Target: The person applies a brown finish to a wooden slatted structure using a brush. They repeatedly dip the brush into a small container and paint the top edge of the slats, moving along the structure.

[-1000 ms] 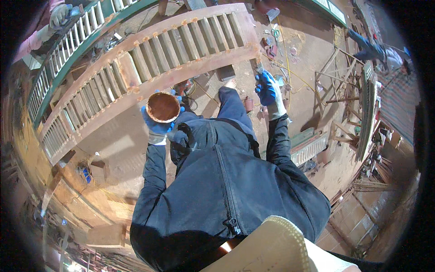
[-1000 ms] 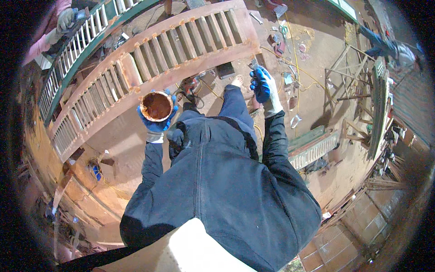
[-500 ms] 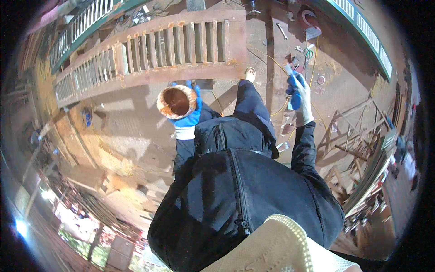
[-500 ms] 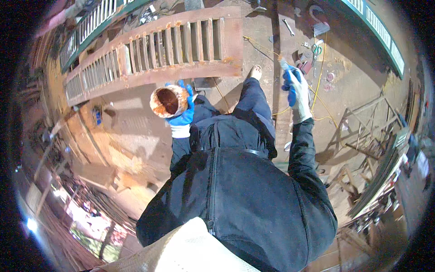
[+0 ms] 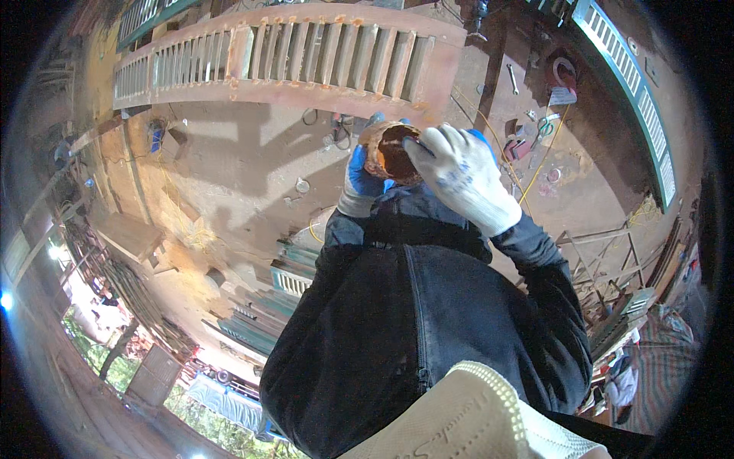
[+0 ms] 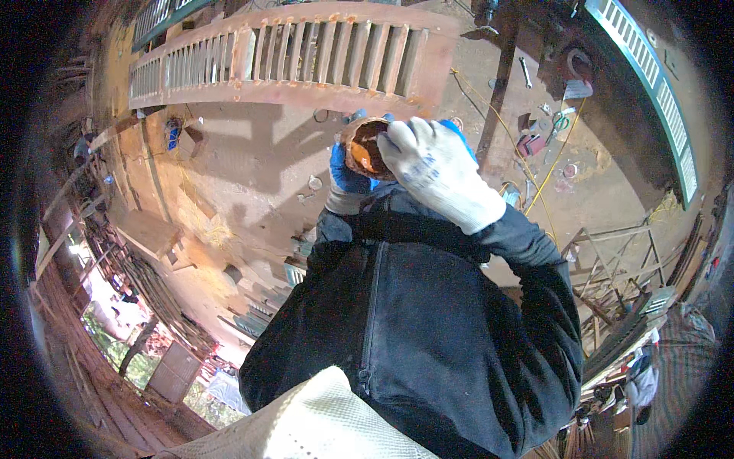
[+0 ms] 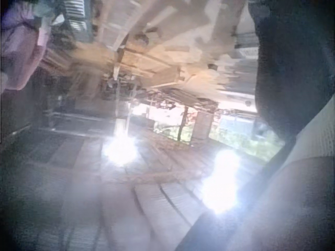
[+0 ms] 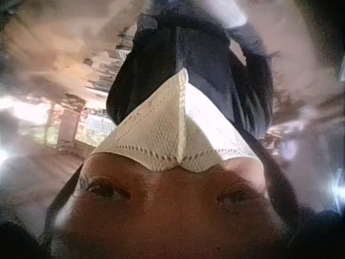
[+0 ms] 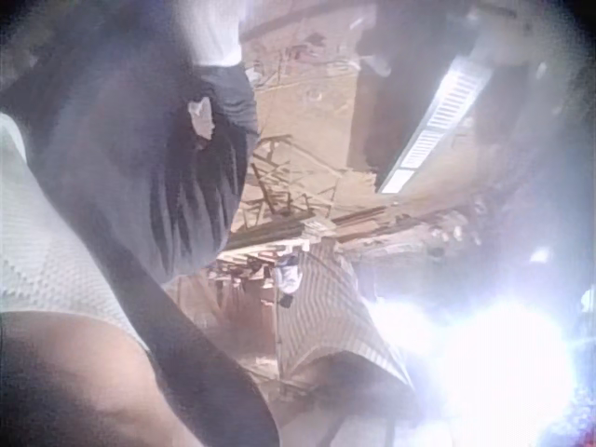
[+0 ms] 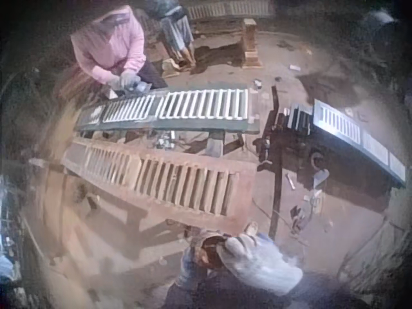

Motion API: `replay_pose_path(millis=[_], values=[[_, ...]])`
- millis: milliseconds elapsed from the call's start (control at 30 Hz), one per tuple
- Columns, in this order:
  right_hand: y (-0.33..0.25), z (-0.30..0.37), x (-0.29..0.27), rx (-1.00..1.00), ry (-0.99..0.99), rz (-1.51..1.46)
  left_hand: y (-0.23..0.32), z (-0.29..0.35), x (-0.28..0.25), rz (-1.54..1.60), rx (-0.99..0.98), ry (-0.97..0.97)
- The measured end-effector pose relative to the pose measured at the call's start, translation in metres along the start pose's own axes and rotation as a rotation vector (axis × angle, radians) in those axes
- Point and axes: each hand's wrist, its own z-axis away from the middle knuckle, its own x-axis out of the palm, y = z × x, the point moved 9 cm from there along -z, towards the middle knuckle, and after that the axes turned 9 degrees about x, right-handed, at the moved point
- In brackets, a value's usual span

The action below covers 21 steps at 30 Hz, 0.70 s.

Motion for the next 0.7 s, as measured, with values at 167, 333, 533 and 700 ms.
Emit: replay_pose_path(millis=[167,333,533,700], values=[[-0.008,-0.019,0.058,0.041,-0.254,0.086,0.014,-0.008,-0.004,0.103,0.100,0.043],[-0.011,-0.046,0.034,0.155,-0.192,-0.043,0.018,-0.009,-0.047,0.209,0.006,0.124],[0.042,-0.057,0.049,0.546,-0.129,-0.627,0.063,-0.033,-0.053,0.350,0.145,0.089],[0.080,-0.047,0.108,0.880,-0.358,-1.149,0.070,-0.049,-0.066,0.322,0.153,0.232]])
